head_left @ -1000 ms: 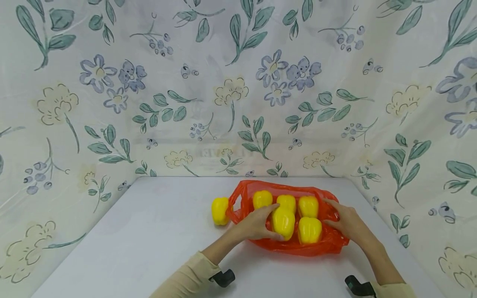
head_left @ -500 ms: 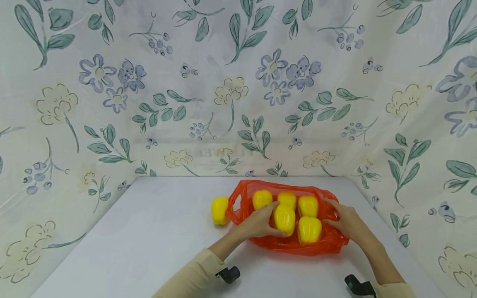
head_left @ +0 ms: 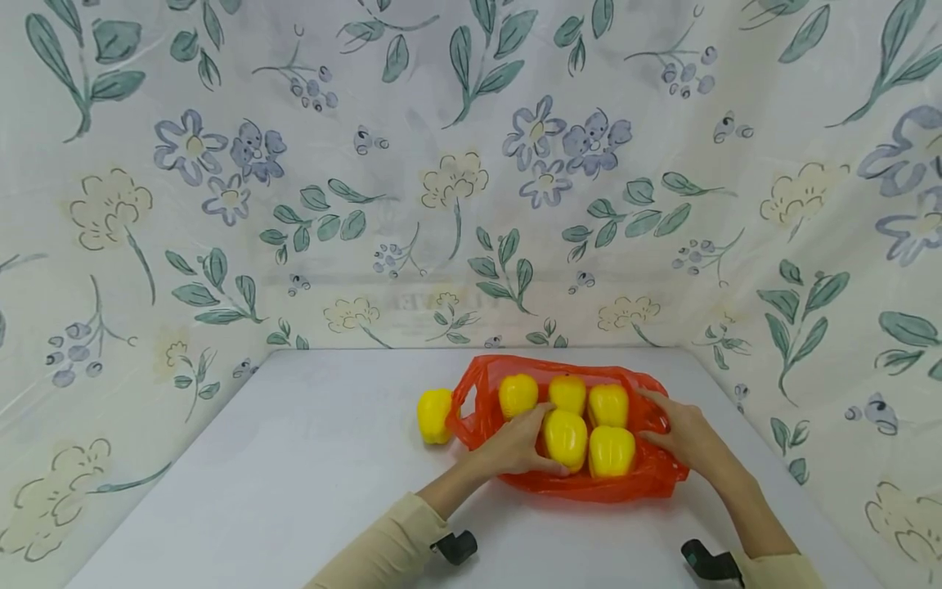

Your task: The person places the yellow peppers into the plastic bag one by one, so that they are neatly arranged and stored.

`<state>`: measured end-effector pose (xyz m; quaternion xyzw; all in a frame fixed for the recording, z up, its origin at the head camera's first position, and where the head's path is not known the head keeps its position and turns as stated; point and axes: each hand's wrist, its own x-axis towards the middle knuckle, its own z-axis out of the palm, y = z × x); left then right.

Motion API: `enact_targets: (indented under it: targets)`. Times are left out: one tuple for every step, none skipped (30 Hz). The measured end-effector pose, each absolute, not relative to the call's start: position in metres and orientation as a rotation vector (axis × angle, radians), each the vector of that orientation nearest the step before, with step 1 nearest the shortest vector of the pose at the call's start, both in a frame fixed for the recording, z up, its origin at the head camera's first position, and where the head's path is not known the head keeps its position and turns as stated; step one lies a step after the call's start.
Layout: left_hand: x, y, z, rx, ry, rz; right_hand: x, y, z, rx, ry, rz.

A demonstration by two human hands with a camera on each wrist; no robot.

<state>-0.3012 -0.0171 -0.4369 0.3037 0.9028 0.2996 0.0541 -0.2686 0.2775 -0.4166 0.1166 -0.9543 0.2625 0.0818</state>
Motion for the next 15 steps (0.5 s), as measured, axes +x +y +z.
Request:
enact_targets:
  targets:
    - [-0.301, -0.016, -0.437, 0.923, 2.745, 0.906, -0.269, 0.278, -0.417, 0.348, -2.852, 0.784]
    - [-0.301, -0.016, -0.438, 0.922, 2.744, 0.906, -0.269, 0.278, -0.417, 0.346, -2.854, 0.786]
    - [-0.301, -0.015, -0.438, 0.92, 2.744, 0.906, -0.269, 0.278, -0.417, 0.345, -2.856, 0.785]
    - [-0.301, -0.014, -0.439, 0.922, 2.748, 0.902, -0.269, 0.278, -0.417, 0.342, -2.857, 0.786]
    - [-0.301, -0.014, -0.439, 0.922, 2.749, 0.899, -0.268, 0.278, -0.417, 0.34, -2.859, 0.786]
    - [-0.301, -0.014, -0.439, 0.925, 2.75, 0.894, -0.268, 0.278, -0.417, 0.337, -2.859, 0.784]
    - [-0.301, -0.014, -0.439, 0.933, 2.751, 0.892, -0.268, 0.278, -0.417, 0.336, -2.86, 0.784]
    - [-0.301, -0.015, -0.438, 0.937, 2.745, 0.892, -0.268, 0.278, -0.418, 0.336, -2.858, 0.782]
    - [-0.301, -0.016, -0.438, 0.943, 2.744, 0.884, -0.269, 0.278, -0.418, 0.338, -2.854, 0.777]
    - [-0.3, -0.018, -0.436, 0.946, 2.745, 0.874, -0.269, 0.278, -0.418, 0.339, -2.851, 0.772]
    - [-0.3, -0.02, -0.434, 0.948, 2.743, 0.871, -0.269, 0.278, -0.418, 0.344, -2.847, 0.769]
    - [-0.299, -0.023, -0.432, 0.954, 2.746, 0.868, -0.269, 0.278, -0.418, 0.35, -2.841, 0.767]
    - [-0.299, -0.026, -0.428, 0.966, 2.749, 0.875, -0.269, 0.279, -0.418, 0.355, -2.834, 0.767]
    - [-0.298, -0.029, -0.424, 0.974, 2.754, 0.89, -0.27, 0.279, -0.418, 0.359, -2.826, 0.767]
    - [-0.297, -0.033, -0.42, 0.989, 2.771, 0.903, -0.27, 0.279, -0.418, 0.362, -2.819, 0.766]
